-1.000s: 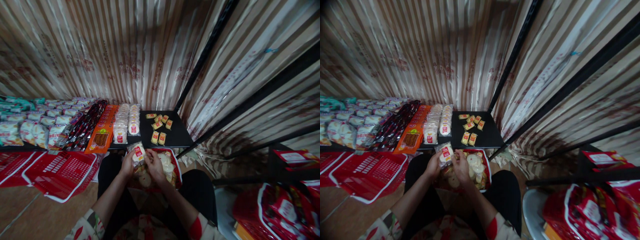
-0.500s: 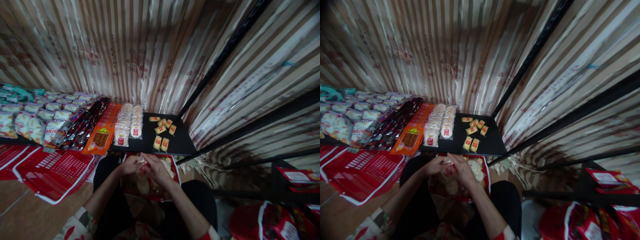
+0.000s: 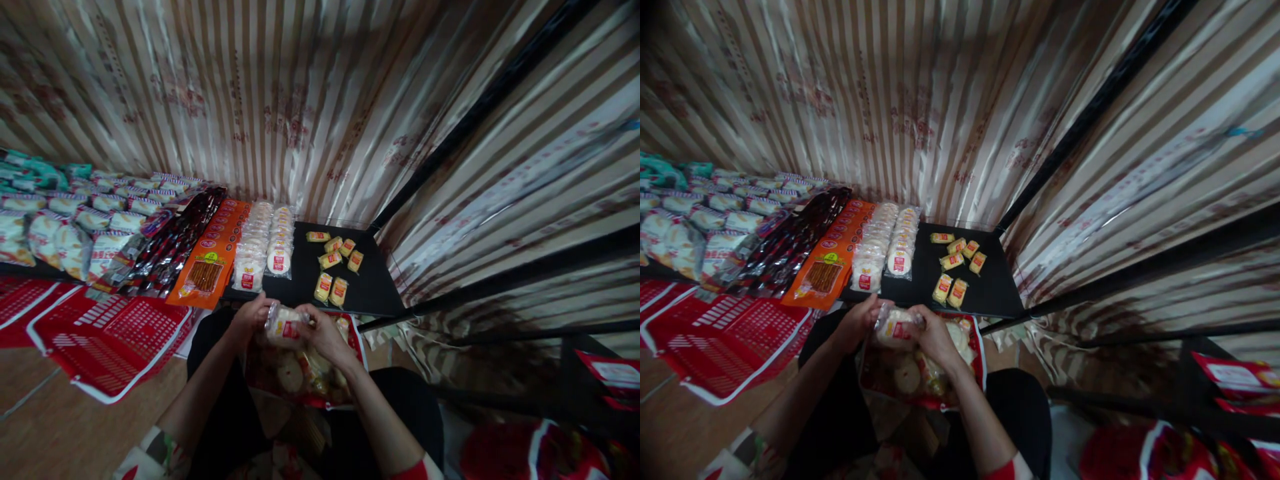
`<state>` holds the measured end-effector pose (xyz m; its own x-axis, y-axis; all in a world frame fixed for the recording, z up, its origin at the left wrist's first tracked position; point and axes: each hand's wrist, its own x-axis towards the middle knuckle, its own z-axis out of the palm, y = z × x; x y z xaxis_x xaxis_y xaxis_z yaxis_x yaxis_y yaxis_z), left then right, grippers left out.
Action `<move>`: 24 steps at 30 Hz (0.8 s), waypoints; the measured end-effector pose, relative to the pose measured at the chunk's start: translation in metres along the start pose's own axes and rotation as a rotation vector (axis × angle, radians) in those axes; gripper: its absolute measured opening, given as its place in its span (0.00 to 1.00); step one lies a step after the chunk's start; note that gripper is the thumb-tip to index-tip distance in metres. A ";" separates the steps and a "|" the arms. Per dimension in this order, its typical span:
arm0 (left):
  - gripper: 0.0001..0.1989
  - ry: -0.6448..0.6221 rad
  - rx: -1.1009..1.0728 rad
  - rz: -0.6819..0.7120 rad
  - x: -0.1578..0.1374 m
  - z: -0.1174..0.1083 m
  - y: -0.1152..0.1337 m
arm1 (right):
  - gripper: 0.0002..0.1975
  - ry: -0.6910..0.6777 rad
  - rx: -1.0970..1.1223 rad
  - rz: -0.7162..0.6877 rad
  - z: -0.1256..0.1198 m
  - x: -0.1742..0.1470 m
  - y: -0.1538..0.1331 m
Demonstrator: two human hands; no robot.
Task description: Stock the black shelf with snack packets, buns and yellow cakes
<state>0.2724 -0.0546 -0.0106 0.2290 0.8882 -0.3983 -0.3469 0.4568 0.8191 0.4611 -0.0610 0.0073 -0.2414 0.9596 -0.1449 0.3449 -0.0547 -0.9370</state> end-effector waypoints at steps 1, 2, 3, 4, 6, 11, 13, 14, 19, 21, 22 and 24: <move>0.25 0.085 -0.042 0.032 0.001 -0.001 0.000 | 0.10 0.054 0.094 0.060 0.002 0.003 0.002; 0.24 0.179 -0.049 0.086 0.001 -0.001 -0.001 | 0.13 0.107 0.188 0.117 0.004 0.006 0.004; 0.22 0.273 -0.017 0.154 0.001 -0.001 -0.003 | 0.16 0.161 0.274 0.166 0.007 0.010 0.006; 0.20 0.357 0.053 0.231 0.000 0.001 -0.005 | 0.18 0.213 0.344 0.208 0.010 0.013 0.009; 0.16 0.464 0.255 0.407 -0.004 0.005 -0.011 | 0.21 0.306 0.442 0.261 0.015 0.021 0.014; 0.12 0.406 0.713 0.694 -0.005 0.020 -0.028 | 0.25 0.391 0.487 0.245 0.026 0.045 0.028; 0.13 0.371 0.853 0.699 0.001 0.023 -0.034 | 0.24 0.376 0.435 0.222 0.028 0.056 0.033; 0.14 0.367 0.916 0.701 0.005 0.024 -0.036 | 0.23 0.369 0.404 0.216 0.029 0.062 0.035; 0.19 0.370 1.134 0.714 0.023 0.026 -0.041 | 0.18 0.393 0.217 0.207 0.033 0.087 0.044; 0.20 0.364 1.177 0.717 0.028 0.027 -0.040 | 0.18 0.416 0.150 0.211 0.035 0.095 0.045; 0.21 0.365 1.189 0.715 0.031 0.027 -0.040 | 0.17 0.429 0.116 0.210 0.036 0.099 0.045; 0.22 0.370 1.196 0.710 0.035 0.025 -0.040 | 0.16 0.457 0.020 0.194 0.037 0.103 0.043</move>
<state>0.3174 -0.0427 -0.0468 0.0257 0.9527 0.3029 0.7143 -0.2295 0.6612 0.4176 0.0257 -0.0594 0.2493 0.9539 -0.1670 0.3260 -0.2451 -0.9131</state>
